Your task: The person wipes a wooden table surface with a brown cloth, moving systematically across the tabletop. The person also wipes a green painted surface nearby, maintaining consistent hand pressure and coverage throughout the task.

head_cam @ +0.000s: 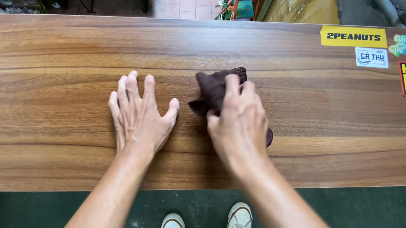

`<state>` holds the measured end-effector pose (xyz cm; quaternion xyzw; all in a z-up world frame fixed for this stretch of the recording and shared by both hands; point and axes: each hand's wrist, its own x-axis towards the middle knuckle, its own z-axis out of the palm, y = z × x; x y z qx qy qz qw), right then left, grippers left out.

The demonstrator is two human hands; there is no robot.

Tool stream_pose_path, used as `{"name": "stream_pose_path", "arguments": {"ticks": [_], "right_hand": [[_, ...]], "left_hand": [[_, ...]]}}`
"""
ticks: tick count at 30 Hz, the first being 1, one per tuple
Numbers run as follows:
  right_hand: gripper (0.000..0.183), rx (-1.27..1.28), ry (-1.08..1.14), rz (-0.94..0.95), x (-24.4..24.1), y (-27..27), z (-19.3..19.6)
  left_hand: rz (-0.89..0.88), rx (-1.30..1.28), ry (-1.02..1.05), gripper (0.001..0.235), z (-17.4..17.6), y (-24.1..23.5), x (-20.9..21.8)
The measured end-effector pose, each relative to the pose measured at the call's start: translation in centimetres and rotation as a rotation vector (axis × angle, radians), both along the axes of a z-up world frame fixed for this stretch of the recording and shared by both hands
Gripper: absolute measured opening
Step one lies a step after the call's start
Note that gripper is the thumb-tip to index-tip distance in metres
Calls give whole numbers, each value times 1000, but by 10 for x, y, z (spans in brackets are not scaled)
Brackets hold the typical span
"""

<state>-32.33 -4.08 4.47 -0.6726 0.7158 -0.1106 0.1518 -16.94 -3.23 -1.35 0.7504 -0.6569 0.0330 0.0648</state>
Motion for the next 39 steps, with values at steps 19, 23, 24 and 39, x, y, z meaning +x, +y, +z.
{"name": "stream_pose_path", "arguments": {"ticks": [19, 23, 24, 39], "right_hand": [[45, -359, 82, 182, -98, -36, 18], [63, -269, 15, 262, -89, -20, -5], [68, -303, 90, 285, -88, -13, -26], [73, -268, 256, -1, -154, -45, -64]], "left_hand": [[-142, -111, 42, 65, -9, -28, -86], [-134, -146, 46, 64, -16, -33, -93], [-151, -150, 36, 58, -17, -33, -95], [-165, 22, 32, 78, -16, -38, -96]]}}
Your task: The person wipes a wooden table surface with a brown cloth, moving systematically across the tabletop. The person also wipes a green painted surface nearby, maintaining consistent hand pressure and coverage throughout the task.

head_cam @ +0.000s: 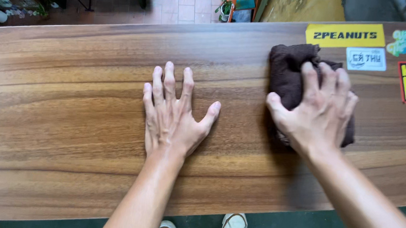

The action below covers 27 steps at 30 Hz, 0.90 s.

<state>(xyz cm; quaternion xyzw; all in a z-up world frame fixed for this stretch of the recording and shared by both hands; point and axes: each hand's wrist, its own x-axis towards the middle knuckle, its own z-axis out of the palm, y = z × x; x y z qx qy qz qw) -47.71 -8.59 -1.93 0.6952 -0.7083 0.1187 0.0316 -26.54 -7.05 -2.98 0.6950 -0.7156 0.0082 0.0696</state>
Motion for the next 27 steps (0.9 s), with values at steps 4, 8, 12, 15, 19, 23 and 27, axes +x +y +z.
{"name": "stream_pose_path", "arguments": {"ticks": [4, 8, 12, 15, 19, 23, 27], "right_hand": [[63, -174, 46, 84, 27, -15, -1], [59, -181, -35, 134, 62, -7, 5], [57, -120, -146, 300, 46, 12, 11], [57, -137, -140, 351, 19, 22, 8], [57, -138, -41, 238, -36, 28, 3], [55, -137, 43, 101, -68, 26, -1], [57, -118, 26, -123, -35, 23, -7]], "left_hand": [[-12, -101, 56, 57, -1, 3, -3], [-13, -164, 35, 47, -5, 3, -1], [-12, -130, 31, 50, -1, 1, -5], [-11, -74, 9, 58, 1, 2, -3], [-12, -17, -24, 70, 3, 2, -4], [-9, -35, -35, 71, 2, 2, -6], [-3, -51, -72, 71, 1, 3, -8]]}}
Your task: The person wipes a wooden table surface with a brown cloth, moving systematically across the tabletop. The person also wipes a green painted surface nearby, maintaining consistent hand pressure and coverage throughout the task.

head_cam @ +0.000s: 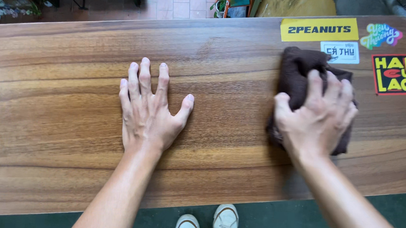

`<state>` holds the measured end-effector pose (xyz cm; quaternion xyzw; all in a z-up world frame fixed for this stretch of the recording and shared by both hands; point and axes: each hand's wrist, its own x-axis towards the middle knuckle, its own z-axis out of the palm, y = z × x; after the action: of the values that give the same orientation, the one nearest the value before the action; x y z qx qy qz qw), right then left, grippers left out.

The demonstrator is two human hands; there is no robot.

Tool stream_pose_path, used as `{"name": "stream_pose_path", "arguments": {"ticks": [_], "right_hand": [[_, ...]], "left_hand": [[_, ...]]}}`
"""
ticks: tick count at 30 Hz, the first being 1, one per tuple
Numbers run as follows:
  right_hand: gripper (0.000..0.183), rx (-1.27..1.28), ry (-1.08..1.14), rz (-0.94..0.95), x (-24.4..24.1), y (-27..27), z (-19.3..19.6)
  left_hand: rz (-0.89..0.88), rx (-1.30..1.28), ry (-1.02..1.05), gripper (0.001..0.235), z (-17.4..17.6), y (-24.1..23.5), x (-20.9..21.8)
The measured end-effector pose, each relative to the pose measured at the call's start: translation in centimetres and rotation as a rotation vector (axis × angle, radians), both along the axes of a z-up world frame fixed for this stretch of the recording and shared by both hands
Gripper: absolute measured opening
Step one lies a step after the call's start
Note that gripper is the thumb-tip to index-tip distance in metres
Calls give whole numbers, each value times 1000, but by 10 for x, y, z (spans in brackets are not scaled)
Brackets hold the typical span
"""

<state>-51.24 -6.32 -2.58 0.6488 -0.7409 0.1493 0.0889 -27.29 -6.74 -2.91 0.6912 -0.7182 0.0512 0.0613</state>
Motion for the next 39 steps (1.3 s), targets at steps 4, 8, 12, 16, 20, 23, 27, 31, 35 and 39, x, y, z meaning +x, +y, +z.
{"name": "stream_pose_path", "arguments": {"ticks": [4, 8, 12, 16, 20, 23, 27, 31, 35, 39], "right_hand": [[58, -74, 16, 98, 66, 4, 13], [57, -14, -129, 180, 107, 19, 22], [56, -21, -139, 297, 77, 25, 17], [56, -57, 40, 228, 5, 29, 6], [58, 98, 59, 88, -62, 37, 2], [58, 115, 24, 42, -63, 39, 0], [55, -16, 131, -53, -14, 34, 3], [58, -20, -41, 85, 73, 36, 19], [57, 0, -157, 210, 93, 51, 24], [60, -20, -201, 413, 37, 57, 18]], "left_hand": [[-11, -46, -15, 70, 2, 2, 0], [-25, -97, -37, 66, 1, 3, 2], [-33, -91, 12, 67, 1, 5, 2], [-22, -51, 43, 68, 1, 3, 3], [-15, -39, 33, 70, 1, 2, 3], [4, 2, 29, 71, 0, 1, 4], [5, -4, 18, 72, -1, 2, 0], [-11, -57, 2, 70, 0, 2, -1], [-6, -4, 1, 69, 0, 0, 1], [-34, 0, 50, 69, 5, 3, -1]]}}
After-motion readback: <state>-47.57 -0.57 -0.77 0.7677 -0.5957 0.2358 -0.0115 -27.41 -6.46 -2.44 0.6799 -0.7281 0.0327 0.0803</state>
